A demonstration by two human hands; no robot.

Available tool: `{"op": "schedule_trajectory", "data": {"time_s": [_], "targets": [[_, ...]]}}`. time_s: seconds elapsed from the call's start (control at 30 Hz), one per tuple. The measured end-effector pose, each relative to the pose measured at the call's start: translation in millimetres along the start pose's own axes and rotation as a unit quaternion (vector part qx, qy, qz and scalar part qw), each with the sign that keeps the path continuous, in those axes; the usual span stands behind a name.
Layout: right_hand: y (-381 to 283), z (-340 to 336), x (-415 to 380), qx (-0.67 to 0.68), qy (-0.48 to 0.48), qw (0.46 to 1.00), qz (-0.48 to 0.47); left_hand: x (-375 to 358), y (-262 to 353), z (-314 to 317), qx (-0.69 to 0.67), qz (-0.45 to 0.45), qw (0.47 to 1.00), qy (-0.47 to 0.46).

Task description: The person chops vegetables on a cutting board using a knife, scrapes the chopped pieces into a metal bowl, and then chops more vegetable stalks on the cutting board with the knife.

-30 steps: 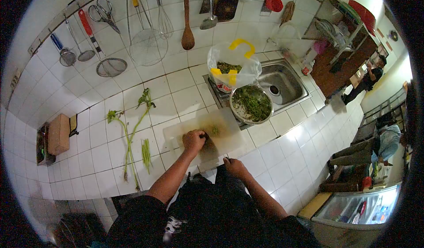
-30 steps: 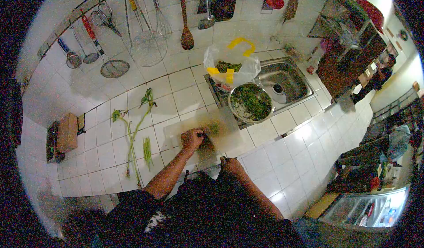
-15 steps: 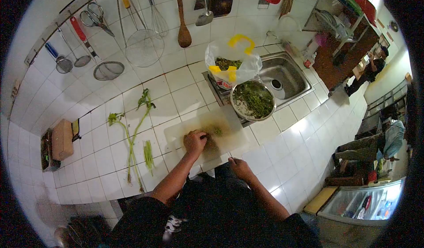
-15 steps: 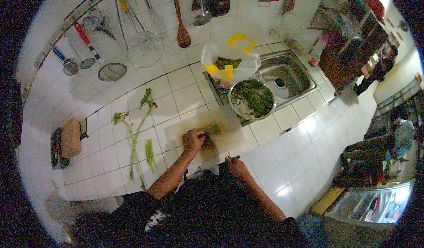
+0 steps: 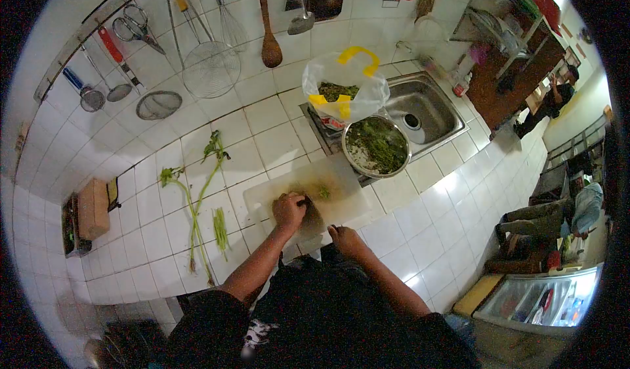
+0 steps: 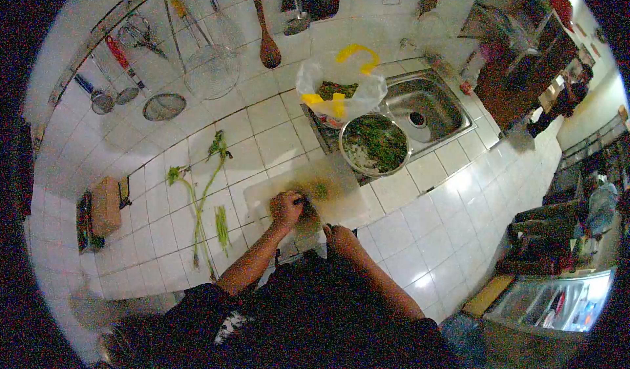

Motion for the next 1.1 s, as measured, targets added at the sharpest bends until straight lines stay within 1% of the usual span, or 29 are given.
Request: {"op": "schedule_trajectory", "data": {"time_s": [0.07, 0.13, 0.17, 0.2, 0.23, 0.3, 0.4, 0.43, 0.47, 0.5, 0.53, 0.57, 0.63, 0.7, 0.73, 0.77, 0.83, 0.87, 0.93, 1.0, 1.07, 1.1], "targets": [[-11, -7, -7, -0.012, -0.003, 1.000, -0.013, 0, -2, 0, 0.006, 0.013, 1.000, 0.009], [-15, -12, -9, -0.023, -0.002, 0.999, -0.032, 8, -3, -4, -0.022, -0.050, 0.998, -0.032], [-5, -11, -16, -0.003, -0.004, 1.000, -0.004, 11, -3, -6, -0.020, -0.047, 0.998, -0.031], [-3, -12, -21, 0.017, -0.008, 1.000, 0.024, 11, -1, -8, -0.023, -0.074, 0.996, -0.042], [-3, -12, -22, 0.018, -0.008, 1.000, 0.023, 12, 1, -11, -0.027, -0.102, 0.993, -0.053], [-4, -15, -29, -0.001, 0.013, 0.998, 0.058, 11, 2, -10, -0.021, -0.091, 0.994, -0.048], [-17, -15, -22, -0.002, 0.025, 0.999, 0.048, 6, 3, -9, 0.000, -0.066, 0.997, -0.041], [-14, -12, -21, -0.002, 0.025, 0.999, 0.048, 6, 4, -11, 0.015, -0.050, 0.998, -0.033], [-9, -9, -19, -0.009, 0.001, 0.998, 0.063, 5, 7, -13, 0.016, -0.049, 0.998, -0.032], [-5, -8, -17, -0.016, -0.020, 0.997, 0.076, 6, 10, -15, -0.004, -0.078, 0.995, -0.053], [-3, -8, -23, -0.015, -0.015, 0.997, 0.070, 8, 10, -14, -0.024, -0.107, 0.991, -0.071], [1, -10, -31, -0.017, -0.013, 0.998, 0.057, 14, 9, -13, -0.024, -0.100, 0.993, -0.059], [4, -10, -21, -0.021, -0.014, 0.999, 0.037, 7, 4, -7, -0.007, -0.017, 1.000, -0.016], [9, 4, -14, -0.015, 0.010, 0.999, 0.045, 5, 2, -7, -0.026, -0.039, 0.998, -0.029], [-22, -22, -22, -0.008, 0.008, 0.998, 0.060, 3, 5, -10, -0.008, -0.026, 0.999, -0.023], [-19, -20, -22, -0.007, 0.007, 0.998, 0.061, 4, 8, -13, 0.009, -0.010, 1.000, -0.014], [-9, -18, -20, 0.017, 0.053, 0.995, 0.079, 2, 9, -13, -0.003, -0.013, 1.000, -0.019], [-3, -19, -20, 0.018, 0.055, 0.995, 0.079, 5, 10, -13, -0.016, -0.015, 1.000, -0.022], [8, -23, -25, 0.045, 0.030, 0.996, 0.066, 6, 13, -17, -0.017, -0.022, 0.999, -0.026], [10, -24, -27, 0.041, 0.021, 0.997, 0.061, 5, 11, -14, -0.019, -0.034, 0.999, -0.033], [7, -25, -37, 0.036, 0.004, 0.998, 0.058, 3, 5, -9, -0.026, -0.021, 0.999, -0.002], [-3, -32, -42, 0.041, 0.008, 0.999, 0.026, 4, 7, -11, -0.026, -0.024, 0.999, -0.003]]}}
Point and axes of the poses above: each hand's wrist, its own x-axis towards the middle knuckle, its own z-axis out of the palm, y = z × x, the point moved 1 cm from there along x, towards the middle knuckle, and after that the axes turned 4 degrees about y, right-handed, at the moved point
